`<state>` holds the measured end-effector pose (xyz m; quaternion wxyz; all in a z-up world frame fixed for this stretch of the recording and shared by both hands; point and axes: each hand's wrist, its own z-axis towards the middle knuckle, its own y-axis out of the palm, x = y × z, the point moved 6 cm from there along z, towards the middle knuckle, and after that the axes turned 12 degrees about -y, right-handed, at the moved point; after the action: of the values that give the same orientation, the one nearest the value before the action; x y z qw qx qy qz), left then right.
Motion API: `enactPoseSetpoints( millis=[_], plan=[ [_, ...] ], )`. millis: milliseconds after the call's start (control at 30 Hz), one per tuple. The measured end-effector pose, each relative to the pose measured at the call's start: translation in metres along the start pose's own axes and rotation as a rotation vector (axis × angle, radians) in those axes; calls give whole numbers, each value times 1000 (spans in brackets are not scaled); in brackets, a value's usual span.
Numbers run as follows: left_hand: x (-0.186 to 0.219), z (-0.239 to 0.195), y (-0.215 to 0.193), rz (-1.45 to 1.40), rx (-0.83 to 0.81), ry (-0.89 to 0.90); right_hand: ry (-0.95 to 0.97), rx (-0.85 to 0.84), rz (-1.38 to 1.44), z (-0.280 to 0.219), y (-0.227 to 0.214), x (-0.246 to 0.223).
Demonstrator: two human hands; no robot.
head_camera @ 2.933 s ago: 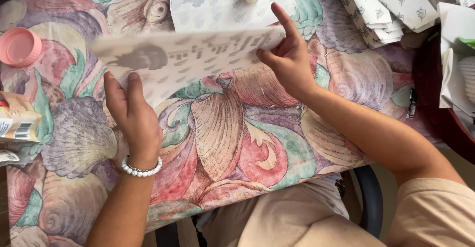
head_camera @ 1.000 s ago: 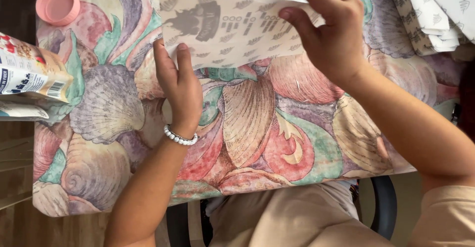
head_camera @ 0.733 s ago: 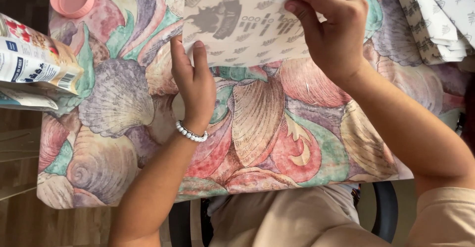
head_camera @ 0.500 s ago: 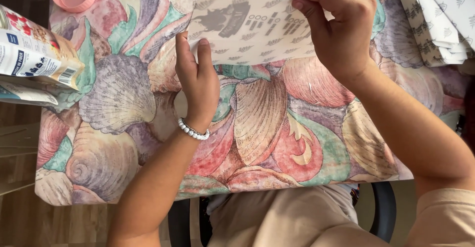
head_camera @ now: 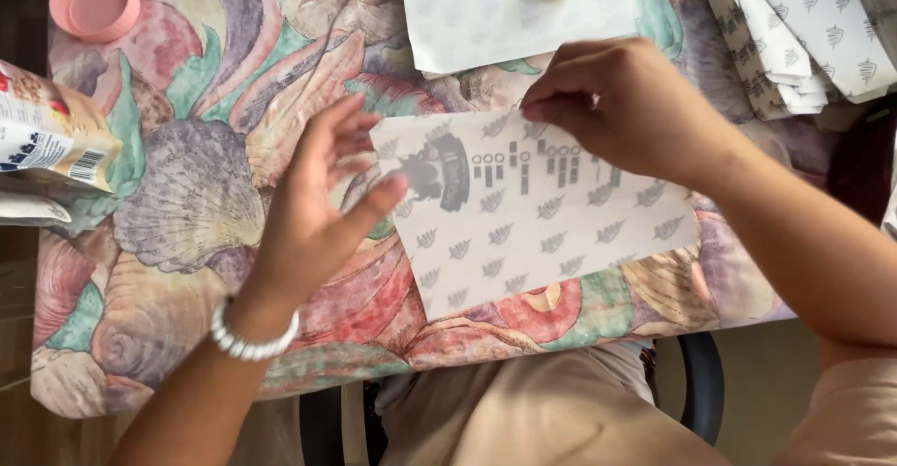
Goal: Folding and trimming printed paper sheets to prepare them for packaging.
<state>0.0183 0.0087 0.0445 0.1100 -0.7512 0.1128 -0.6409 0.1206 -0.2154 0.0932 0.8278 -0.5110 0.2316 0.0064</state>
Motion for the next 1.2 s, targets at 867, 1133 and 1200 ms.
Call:
enactPoseSetpoints(
  millis=[867,1133,1200],
  plan=[
    [-78,118,19,885,77,332,-13,-202,-198,-16,91,63],
    [-69,113,17,900,40,472,-30,-370,-284,-9,90,58],
    [-60,112,16,900,15,492,-23,-399,-284,-4,88,55]
  ],
)
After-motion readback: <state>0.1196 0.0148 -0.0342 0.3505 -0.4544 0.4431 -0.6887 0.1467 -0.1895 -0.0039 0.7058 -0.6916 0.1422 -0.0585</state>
